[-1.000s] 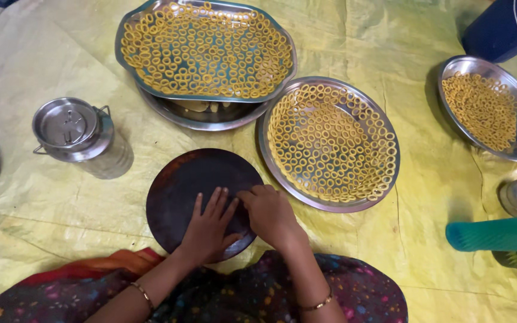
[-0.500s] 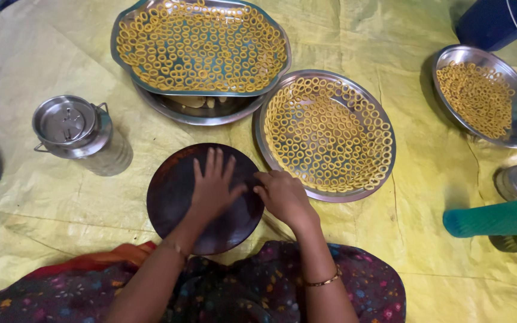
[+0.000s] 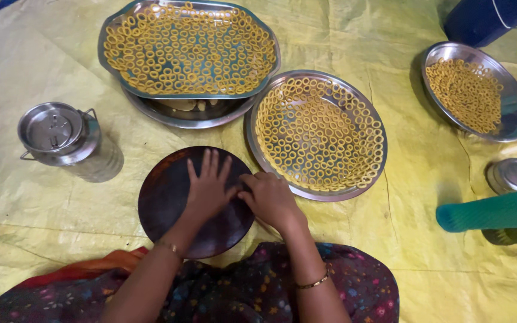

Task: The person sits on a yellow tarp and rolls small pieces of dough into thin ropes on a dark wooden board. They then fold the ropes into loops and place them onto metal trays that already contain many similar loops.

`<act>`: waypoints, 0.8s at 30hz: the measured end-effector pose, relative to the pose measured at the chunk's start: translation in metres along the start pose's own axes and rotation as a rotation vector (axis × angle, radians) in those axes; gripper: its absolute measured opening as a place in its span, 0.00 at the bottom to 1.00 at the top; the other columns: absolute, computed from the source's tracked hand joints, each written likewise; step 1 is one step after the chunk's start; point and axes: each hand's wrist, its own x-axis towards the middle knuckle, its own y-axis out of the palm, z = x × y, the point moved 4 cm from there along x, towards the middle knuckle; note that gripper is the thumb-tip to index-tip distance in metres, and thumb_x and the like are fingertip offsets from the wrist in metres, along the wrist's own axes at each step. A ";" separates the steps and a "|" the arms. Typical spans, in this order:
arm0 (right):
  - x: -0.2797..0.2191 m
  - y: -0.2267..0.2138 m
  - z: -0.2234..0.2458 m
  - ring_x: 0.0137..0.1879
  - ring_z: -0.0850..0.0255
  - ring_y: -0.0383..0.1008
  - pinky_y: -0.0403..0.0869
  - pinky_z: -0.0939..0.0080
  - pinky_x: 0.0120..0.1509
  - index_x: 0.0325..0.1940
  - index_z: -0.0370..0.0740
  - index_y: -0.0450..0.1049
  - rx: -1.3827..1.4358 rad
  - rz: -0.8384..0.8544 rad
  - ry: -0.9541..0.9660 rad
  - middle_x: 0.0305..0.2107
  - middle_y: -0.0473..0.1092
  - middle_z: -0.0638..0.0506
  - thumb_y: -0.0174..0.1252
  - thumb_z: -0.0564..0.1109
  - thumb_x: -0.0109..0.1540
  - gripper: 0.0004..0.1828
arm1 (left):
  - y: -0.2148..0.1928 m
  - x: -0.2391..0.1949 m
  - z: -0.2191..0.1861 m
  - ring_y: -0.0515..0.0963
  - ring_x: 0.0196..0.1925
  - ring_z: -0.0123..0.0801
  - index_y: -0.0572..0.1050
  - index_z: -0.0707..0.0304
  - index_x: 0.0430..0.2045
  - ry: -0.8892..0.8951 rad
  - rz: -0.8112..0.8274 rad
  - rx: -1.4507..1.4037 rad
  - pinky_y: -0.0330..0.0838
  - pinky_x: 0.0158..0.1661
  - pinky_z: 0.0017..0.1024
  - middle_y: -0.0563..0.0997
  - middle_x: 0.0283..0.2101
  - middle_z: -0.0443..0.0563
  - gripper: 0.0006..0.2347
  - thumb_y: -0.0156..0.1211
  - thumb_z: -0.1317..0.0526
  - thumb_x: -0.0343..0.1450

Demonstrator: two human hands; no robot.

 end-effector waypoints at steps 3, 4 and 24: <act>0.002 0.002 -0.006 0.49 0.42 0.76 0.73 0.44 0.53 0.53 0.42 0.78 0.016 -0.009 0.004 0.38 0.77 0.42 0.63 0.53 0.60 0.21 | 0.009 0.026 0.016 0.47 0.79 0.55 0.60 0.57 0.70 -0.081 -0.053 -0.023 0.40 0.66 0.72 0.56 0.74 0.68 0.36 0.46 0.34 0.72; 0.003 0.002 -0.008 0.49 0.42 0.76 0.73 0.44 0.53 0.53 0.42 0.78 0.018 -0.021 0.002 0.38 0.77 0.41 0.63 0.53 0.60 0.21 | 0.010 0.028 0.017 0.47 0.79 0.56 0.60 0.58 0.70 -0.080 -0.059 -0.033 0.40 0.66 0.71 0.56 0.74 0.68 0.36 0.46 0.34 0.72; 0.006 0.000 -0.007 0.51 0.41 0.75 0.71 0.43 0.57 0.58 0.41 0.74 0.050 -0.077 -0.012 0.41 0.77 0.40 0.64 0.52 0.59 0.25 | 0.008 0.018 -0.010 0.44 0.78 0.54 0.61 0.56 0.69 0.061 0.030 -0.014 0.39 0.66 0.71 0.54 0.74 0.66 0.36 0.48 0.34 0.69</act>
